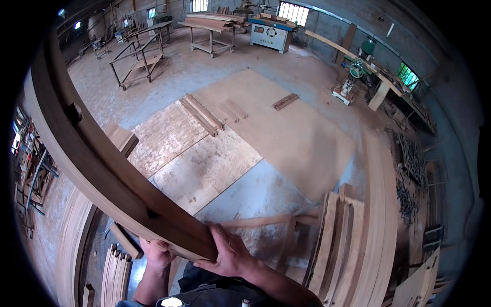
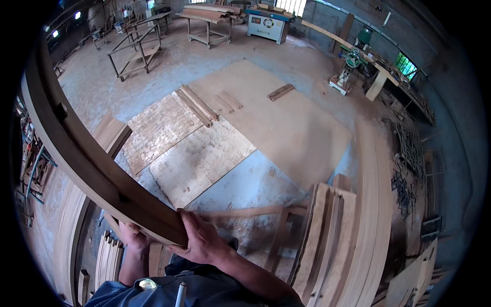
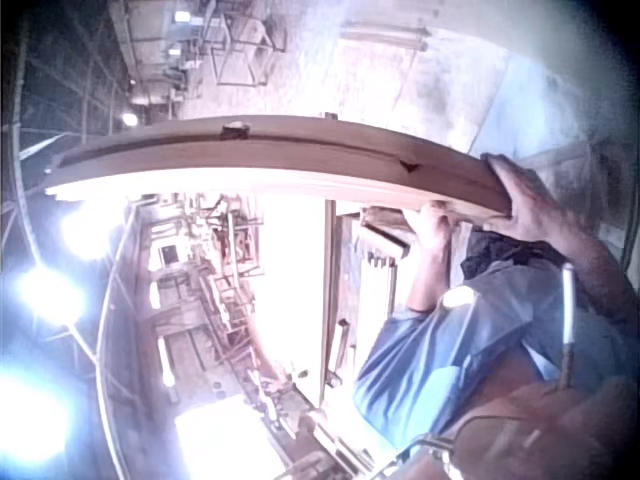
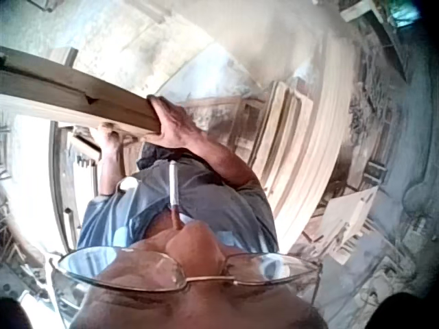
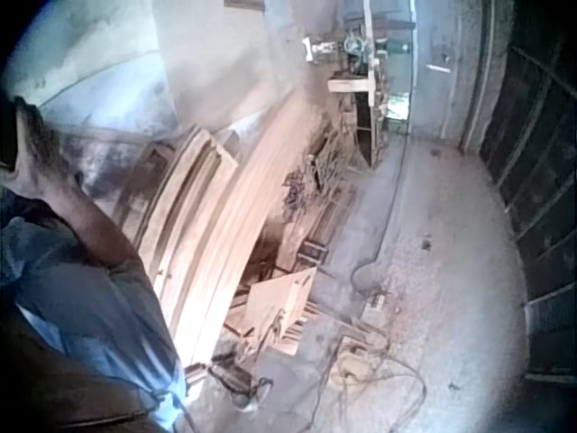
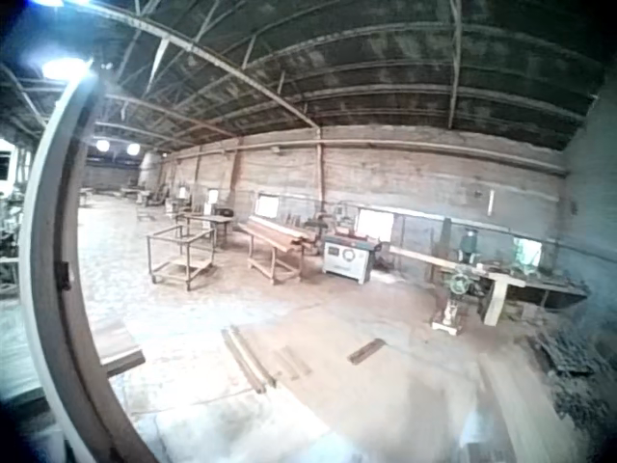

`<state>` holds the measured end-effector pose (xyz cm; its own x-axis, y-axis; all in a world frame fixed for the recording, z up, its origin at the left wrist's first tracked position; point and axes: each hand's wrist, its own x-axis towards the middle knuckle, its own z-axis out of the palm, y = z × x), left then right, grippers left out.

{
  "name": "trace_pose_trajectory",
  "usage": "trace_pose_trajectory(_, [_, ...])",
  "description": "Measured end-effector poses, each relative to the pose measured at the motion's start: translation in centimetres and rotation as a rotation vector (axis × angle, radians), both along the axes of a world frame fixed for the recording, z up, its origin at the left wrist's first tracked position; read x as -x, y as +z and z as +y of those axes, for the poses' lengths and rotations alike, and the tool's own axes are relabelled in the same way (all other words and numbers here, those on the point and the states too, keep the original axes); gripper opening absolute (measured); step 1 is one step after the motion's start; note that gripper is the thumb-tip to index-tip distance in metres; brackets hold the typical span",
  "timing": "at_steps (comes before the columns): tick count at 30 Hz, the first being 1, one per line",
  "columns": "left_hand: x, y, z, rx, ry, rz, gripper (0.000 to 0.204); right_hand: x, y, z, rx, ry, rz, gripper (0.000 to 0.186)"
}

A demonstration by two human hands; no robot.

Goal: The person repeatedly picks up wooden planks from a pile, places them on a workbench, and cuts them using a hand saw. After cutting, the person stacks the pieces on the bench or floor.

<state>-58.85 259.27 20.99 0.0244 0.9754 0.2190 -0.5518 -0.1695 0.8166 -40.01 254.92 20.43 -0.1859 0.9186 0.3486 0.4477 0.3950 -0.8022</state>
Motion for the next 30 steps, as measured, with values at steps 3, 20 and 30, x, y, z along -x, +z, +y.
trace_pose_trajectory(3, [-3.7,0.1,6.3,-0.051,0.034,0.139,0.082,-4.4,1.7,5.2,0.102,-0.011,-0.084,0.101])
trace_pose_trajectory(20, [-31.7,-17.5,53.4,0.895,-0.250,-0.223,0.060,-31.1,-9.9,44.5,1.139,-0.177,-0.412,0.092])
trace_pose_trajectory(30, [-45.0,-26.7,68.1,1.298,-0.254,0.111,0.042,-43.0,-10.8,61.2,1.525,-0.157,-0.165,0.078])
